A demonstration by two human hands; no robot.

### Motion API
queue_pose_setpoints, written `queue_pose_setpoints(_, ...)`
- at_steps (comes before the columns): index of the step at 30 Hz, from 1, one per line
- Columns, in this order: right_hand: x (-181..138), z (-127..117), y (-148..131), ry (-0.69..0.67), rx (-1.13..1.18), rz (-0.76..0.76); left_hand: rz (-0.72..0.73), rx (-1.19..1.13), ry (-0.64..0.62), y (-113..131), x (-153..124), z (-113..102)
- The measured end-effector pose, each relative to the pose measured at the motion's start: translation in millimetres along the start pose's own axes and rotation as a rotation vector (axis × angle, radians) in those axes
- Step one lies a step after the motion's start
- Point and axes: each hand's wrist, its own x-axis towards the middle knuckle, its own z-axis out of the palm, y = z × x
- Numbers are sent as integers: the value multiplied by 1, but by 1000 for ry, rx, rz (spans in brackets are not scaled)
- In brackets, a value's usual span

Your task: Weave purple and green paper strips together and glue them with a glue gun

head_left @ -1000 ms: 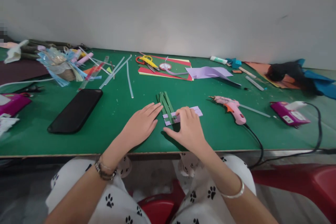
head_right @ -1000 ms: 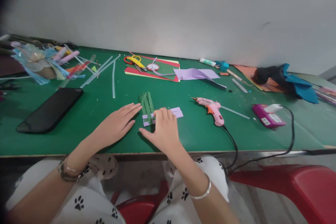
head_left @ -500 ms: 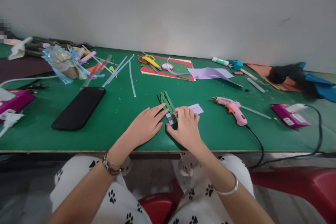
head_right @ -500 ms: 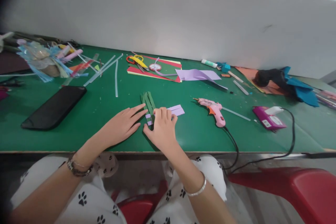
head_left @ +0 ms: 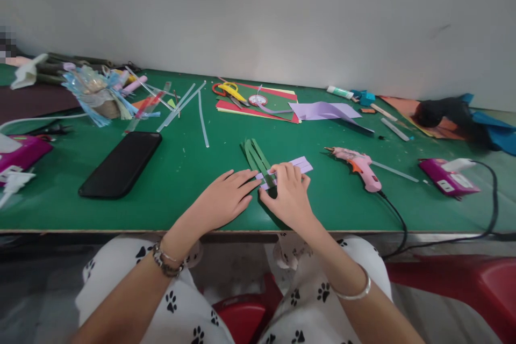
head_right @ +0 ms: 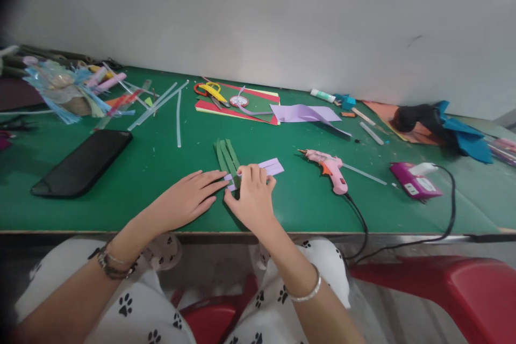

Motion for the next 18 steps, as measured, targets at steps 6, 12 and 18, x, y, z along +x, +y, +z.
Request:
queue_pose_setpoints(6,0,0,0,-9,8,-10,-4,-7,1,1,0,-1)
queue_pose_setpoints(12,0,-1,2,-24,-1,-12,3,-18,3,0,-1,1)
queue_pose_setpoints(18,1,-15,12,-3,18,-11,-1,-1,-12,0,0,0)
